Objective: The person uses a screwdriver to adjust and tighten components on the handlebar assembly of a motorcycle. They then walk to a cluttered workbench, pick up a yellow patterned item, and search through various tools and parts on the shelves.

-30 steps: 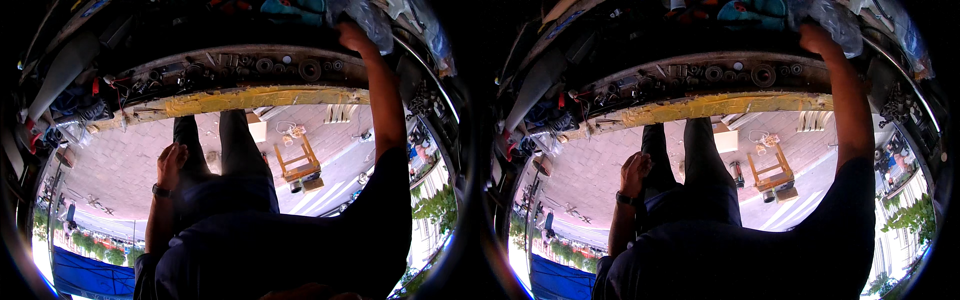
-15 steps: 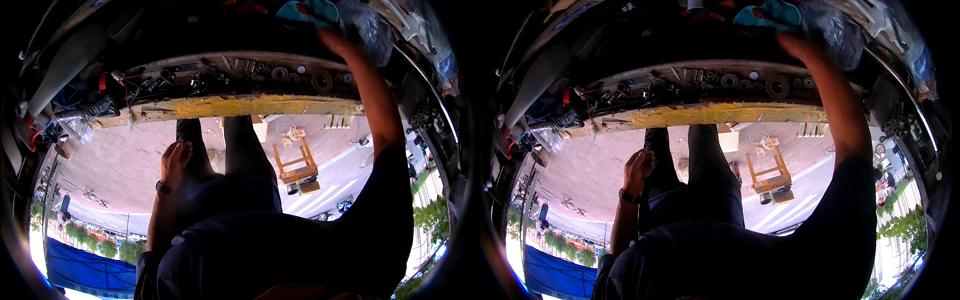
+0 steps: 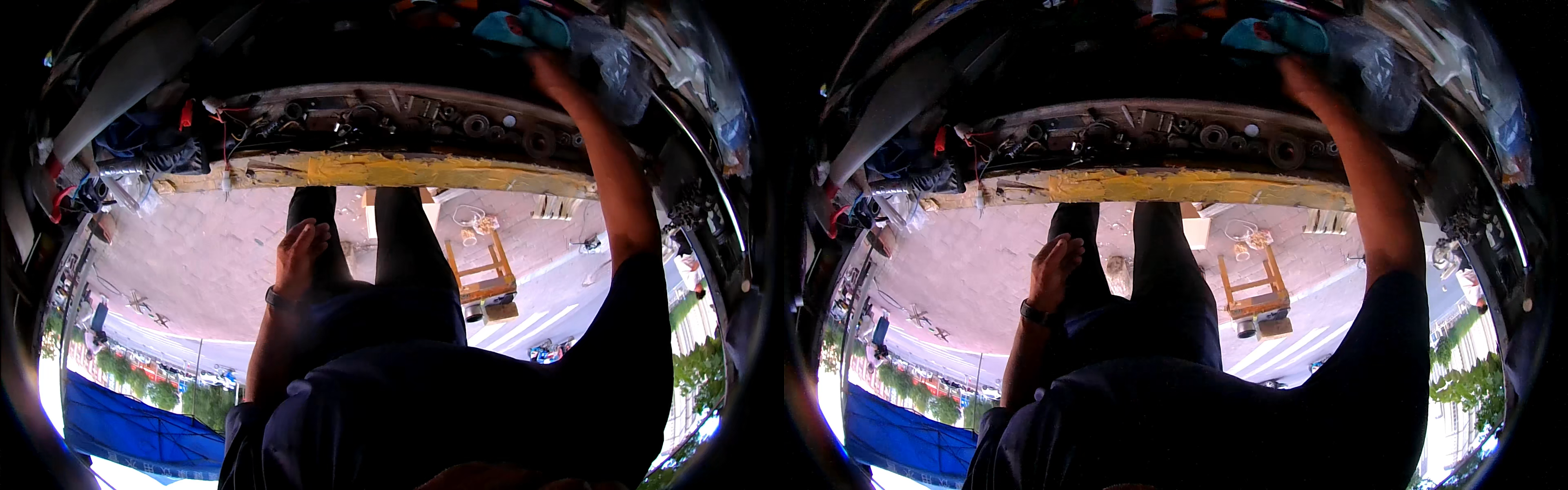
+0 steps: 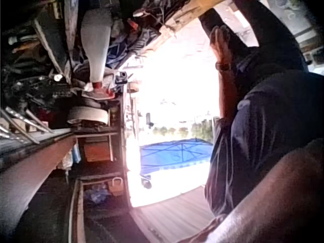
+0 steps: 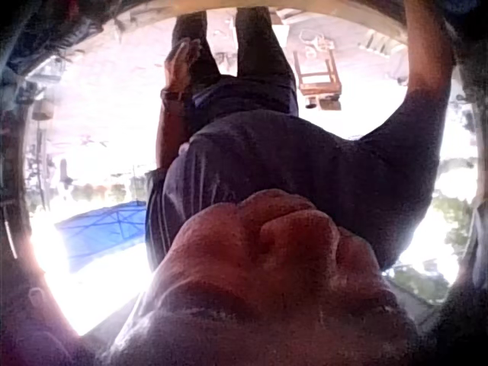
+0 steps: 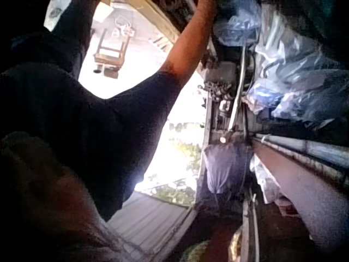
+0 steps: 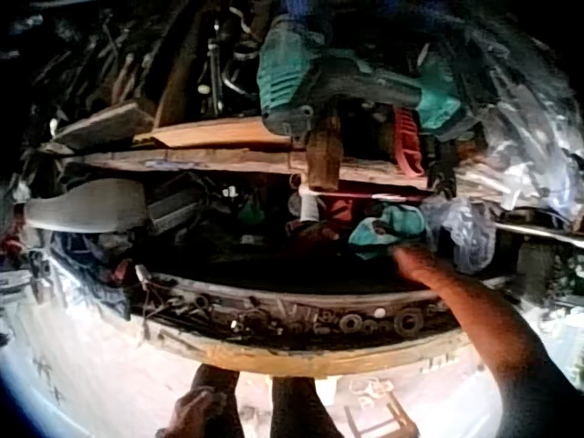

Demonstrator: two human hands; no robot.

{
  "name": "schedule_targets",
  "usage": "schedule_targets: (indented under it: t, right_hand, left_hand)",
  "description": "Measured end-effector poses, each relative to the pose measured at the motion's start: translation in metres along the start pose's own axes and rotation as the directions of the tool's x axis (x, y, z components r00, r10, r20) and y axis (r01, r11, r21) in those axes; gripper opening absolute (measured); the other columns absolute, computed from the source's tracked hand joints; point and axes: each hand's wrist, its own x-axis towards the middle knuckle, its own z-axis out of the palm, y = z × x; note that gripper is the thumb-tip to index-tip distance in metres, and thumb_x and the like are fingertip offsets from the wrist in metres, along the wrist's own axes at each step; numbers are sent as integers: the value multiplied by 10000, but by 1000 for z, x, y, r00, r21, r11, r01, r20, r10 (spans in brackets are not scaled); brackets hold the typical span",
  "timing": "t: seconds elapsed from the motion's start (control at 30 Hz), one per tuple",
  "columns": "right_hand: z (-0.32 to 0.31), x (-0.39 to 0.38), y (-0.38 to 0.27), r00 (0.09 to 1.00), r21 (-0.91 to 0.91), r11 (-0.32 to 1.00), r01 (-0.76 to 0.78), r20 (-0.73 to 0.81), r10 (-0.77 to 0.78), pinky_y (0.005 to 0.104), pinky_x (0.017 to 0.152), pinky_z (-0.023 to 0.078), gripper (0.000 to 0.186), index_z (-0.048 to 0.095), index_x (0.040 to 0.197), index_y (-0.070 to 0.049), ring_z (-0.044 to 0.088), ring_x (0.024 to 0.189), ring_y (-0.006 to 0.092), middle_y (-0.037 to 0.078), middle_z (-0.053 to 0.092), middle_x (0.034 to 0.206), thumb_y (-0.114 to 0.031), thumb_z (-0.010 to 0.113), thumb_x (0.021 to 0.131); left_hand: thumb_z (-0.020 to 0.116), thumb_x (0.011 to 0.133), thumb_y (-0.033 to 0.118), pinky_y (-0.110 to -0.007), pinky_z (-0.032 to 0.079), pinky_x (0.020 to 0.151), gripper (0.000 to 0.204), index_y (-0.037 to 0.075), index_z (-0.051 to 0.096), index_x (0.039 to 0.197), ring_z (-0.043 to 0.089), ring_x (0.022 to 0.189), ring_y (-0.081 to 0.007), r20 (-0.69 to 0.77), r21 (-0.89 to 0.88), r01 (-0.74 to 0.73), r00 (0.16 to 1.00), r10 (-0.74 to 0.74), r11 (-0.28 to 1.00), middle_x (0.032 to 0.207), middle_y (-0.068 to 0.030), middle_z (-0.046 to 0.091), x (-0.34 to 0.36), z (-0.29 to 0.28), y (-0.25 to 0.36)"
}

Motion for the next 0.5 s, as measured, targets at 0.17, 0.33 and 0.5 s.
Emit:
schedule_targets:
  t: [0.17,0.33,0.5]
  right_hand:
    - [-11,26,-56,919,-237,950,204,-289,-269,479,864,503,345,548,1175,-78,611,1034,395,187,601,1194,34,554,849]
    - [-30,46,-110,952,-414,902,119,-210,-222,540,908,482,460,497,1337,-134,592,1155,351,151,575,1299,-22,543,893]
    - [-28,51,-119,956,-416,900,127,-190,-223,601,910,434,526,395,1463,-185,601,1149,290,87,545,1396,-86,484,955]
  left_hand:
    - [577,988,261,-313,535,840,383,-5,556,1263,663,993,-210,17,6,28,999,-28,1000,1141,-148,684,5,-3,-2]
    - [578,989,248,-309,526,846,362,1,561,1253,659,997,-207,40,-11,36,999,-36,999,1135,-139,688,18,-10,-3]
    - [589,980,223,-309,523,832,361,-16,558,1249,657,958,-205,73,-144,29,997,-19,989,1111,-147,689,27,-25,-8]
